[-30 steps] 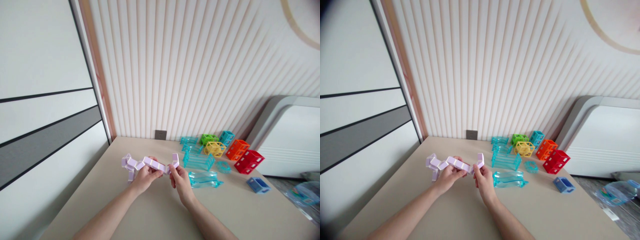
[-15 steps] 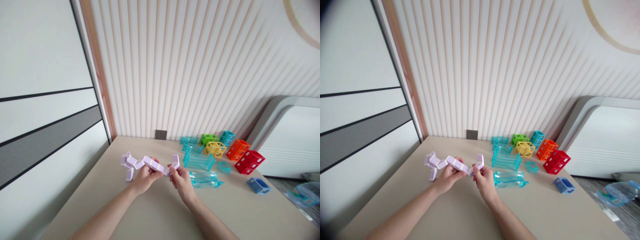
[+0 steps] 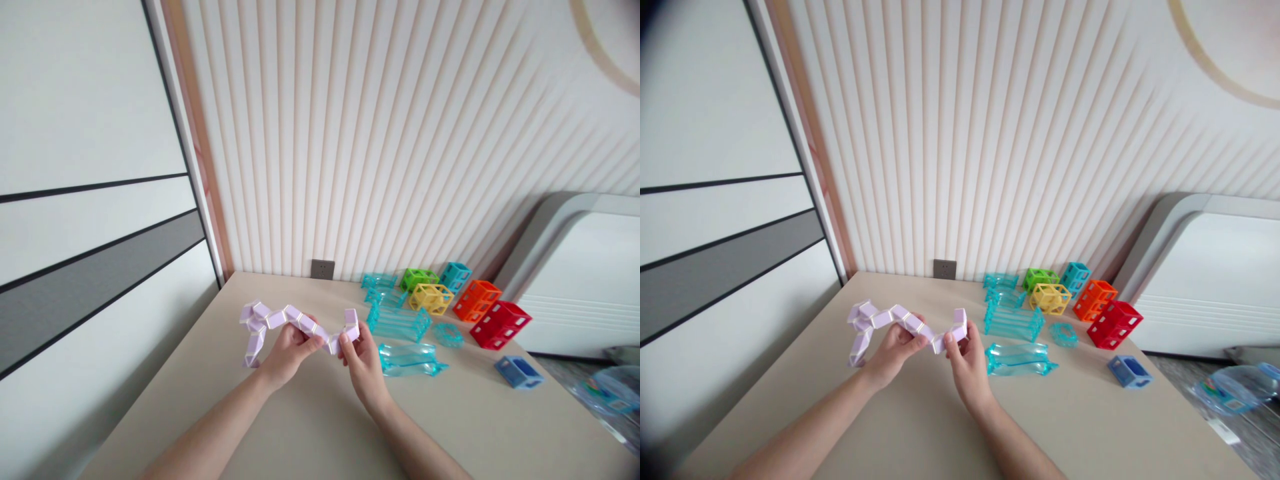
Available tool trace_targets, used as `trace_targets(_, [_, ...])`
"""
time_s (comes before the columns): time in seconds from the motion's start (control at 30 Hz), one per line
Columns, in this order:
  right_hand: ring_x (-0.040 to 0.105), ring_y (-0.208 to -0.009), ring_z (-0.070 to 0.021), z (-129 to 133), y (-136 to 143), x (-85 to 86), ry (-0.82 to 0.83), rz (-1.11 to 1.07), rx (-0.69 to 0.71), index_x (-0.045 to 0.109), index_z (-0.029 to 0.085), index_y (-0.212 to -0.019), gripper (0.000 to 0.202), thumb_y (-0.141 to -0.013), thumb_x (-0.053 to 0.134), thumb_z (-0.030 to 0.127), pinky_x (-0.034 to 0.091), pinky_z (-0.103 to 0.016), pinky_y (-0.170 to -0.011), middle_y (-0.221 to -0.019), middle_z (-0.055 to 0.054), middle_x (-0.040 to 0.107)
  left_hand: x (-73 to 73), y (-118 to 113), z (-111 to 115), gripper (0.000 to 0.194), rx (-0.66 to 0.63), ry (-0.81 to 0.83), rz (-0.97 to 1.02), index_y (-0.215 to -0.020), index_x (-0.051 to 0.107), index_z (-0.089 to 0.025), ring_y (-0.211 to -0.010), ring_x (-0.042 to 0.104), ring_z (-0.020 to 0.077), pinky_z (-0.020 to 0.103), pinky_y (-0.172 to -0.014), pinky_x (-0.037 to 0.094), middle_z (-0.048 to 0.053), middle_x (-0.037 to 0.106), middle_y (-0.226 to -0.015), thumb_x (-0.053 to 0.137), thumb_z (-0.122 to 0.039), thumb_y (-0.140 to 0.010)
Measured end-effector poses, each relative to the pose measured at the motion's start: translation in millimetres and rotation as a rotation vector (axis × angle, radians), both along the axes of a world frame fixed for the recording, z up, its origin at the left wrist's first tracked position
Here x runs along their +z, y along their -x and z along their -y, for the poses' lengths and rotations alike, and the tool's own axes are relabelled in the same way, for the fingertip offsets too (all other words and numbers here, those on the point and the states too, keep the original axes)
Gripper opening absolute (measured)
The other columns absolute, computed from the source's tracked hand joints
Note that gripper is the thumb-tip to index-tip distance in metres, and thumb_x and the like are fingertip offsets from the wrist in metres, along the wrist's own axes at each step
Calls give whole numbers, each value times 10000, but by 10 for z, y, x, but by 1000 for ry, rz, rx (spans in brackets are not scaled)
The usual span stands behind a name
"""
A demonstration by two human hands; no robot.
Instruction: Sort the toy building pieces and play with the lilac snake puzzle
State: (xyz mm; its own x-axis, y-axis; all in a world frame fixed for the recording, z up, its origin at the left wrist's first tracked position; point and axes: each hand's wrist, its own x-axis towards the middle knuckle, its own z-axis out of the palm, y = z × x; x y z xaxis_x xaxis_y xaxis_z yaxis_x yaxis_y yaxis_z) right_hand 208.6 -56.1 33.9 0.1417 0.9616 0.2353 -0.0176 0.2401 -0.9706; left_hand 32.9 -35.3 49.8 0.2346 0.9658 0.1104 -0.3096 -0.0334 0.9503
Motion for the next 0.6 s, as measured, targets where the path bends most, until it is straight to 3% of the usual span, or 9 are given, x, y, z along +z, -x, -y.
trace_targets(0.03, [579,-692,-152,5,-23,6,-59,26,-26,524,217,-1305,546,-885,671,533,500,-273,-617,-922,-38,636,-3,7,-3,384,9,-4,3,-880,616,-192,-710,517,142,257,-656,406,-37,573,-745,864,-427,-705])
trace_targets(0.1, [609,-1016,-213,13,-86,31,-193,157,-38,405,270,-1449,610,-920,658,437,528,-357,-859,-1277,-115,565,-22,20,-17,377,9,-14,22,-883,613,-182,-635,470,113,239,-581,353,-48,541,-703,857,-419,-720])
trace_targets(0.2, [441,-1336,-290,11,-170,72,-344,416,35,470,290,-1423,537,-925,661,351,414,-452,-1080,-1475,-127,419,-57,29,-52,369,-7,-4,74,-898,590,-179,-528,376,74,225,-503,268,-79,474,-624,830,-421,-757])
trace_targets(0.27, [449,-1327,-298,-8,-193,71,-367,515,37,550,288,-1344,441,-922,668,340,424,-458,-1075,-1425,-122,449,-76,26,-72,373,-10,20,92,-909,578,-182,-499,355,61,218,-479,249,-86,473,-621,824,-421,-765])
trace_targets(0.43, [598,-1055,-266,-78,-203,-17,-392,633,-112,660,270,-1144,277,-916,676,427,535,-424,-906,-1221,-112,521,-120,14,-100,383,-12,23,104,-927,587,-176,-500,390,50,206,-473,278,-69,540,-679,846,-395,-750])
trace_targets(0.53, [569,-1153,-308,-91,-232,-35,-497,748,-155,663,256,-1041,247,-913,672,467,484,-467,-956,-1323,-133,522,-146,24,-104,371,-25,10,102,-934,616,-164,-540,454,68,213,-505,337,-54,559,-684,850,-385,-750])
trace_targets(0.6, [551,-1197,-316,-88,-253,-12,-559,812,-114,629,253,-1051,236,-925,664,450,427,-483,-999,-1275,-123,597,-153,35,-101,377,-29,2,106,-942,628,-159,-581,496,84,221,-536,380,-38,585,-711,864,-370,-738])
